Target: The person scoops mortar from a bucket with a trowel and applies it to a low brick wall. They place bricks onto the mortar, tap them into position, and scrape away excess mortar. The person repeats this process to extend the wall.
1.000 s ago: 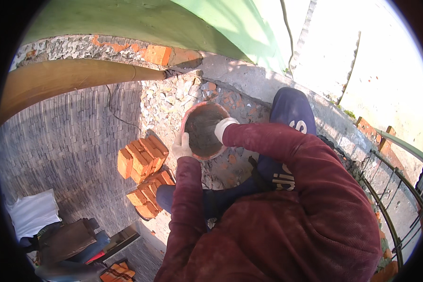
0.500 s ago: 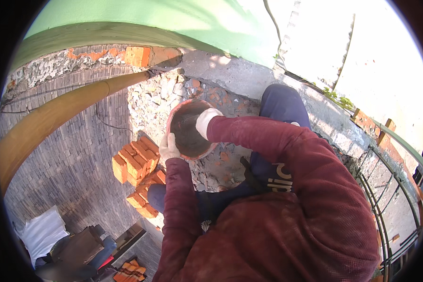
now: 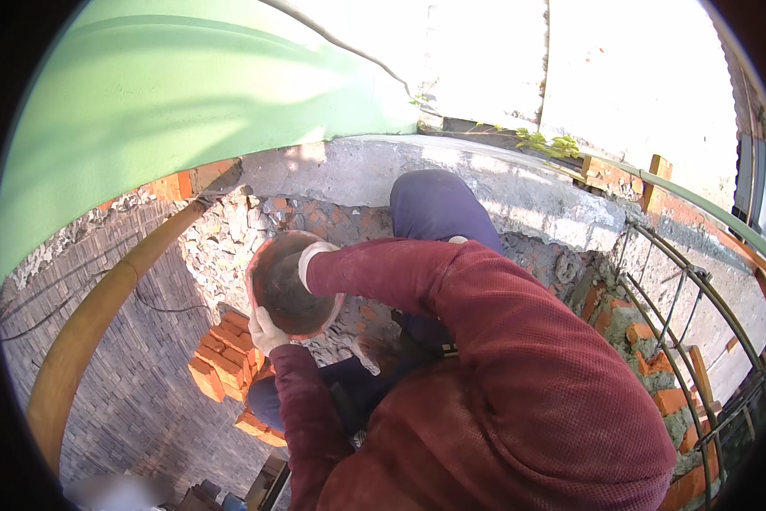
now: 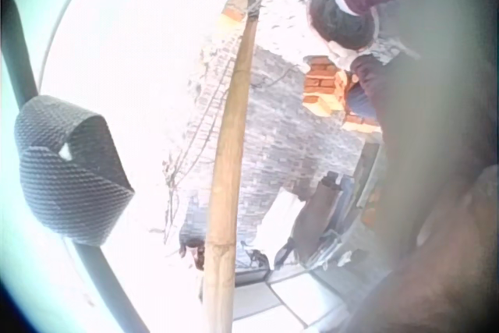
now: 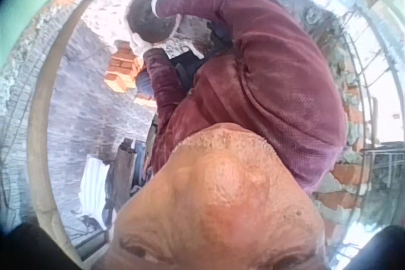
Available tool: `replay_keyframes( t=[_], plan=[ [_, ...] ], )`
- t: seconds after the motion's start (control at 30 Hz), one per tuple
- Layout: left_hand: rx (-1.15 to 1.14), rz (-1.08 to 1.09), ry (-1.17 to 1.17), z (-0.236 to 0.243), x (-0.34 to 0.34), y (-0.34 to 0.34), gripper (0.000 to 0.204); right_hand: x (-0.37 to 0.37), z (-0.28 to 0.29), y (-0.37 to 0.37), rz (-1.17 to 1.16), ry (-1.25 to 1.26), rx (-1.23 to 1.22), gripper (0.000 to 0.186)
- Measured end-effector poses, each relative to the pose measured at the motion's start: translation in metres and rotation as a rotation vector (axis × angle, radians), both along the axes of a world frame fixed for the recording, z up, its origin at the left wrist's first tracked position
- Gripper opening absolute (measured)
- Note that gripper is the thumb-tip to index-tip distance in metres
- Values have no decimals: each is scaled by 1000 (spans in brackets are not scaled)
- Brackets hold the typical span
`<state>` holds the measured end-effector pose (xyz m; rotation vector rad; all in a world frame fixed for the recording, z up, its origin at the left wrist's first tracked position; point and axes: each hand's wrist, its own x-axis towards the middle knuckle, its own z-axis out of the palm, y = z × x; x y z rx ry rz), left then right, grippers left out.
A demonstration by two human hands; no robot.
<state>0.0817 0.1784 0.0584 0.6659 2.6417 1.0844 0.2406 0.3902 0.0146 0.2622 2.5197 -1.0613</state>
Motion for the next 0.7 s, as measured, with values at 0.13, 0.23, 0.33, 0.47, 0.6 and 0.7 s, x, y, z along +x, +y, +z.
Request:
replay_keyframes(
  t=[0.13, 0.23, 0.33, 0.47, 0.6, 0.7],
  plan=[
    [32, -20, -44, -1, 7, 13, 44, 0, -8, 11, -51, 34, -37, 31],
    [38, 4, -25, 3, -1, 13, 44, 7, 7, 24, -46, 11, -28, 27],
    [0, 8, 79, 2, 1, 20, 44, 1, 11, 26, -14, 4, -26, 26],
    [-11, 44, 14, 1, 6, 12, 43, 8, 13, 26, 35, -33, 15, 27],
    [59, 20, -56, 2, -3, 11, 41, 8, 13, 25, 13, -13, 6, 27],
    [172, 40, -156, 2, 3, 13, 39, 11, 26, 20, -35, -1, 25, 25]
  ],
)
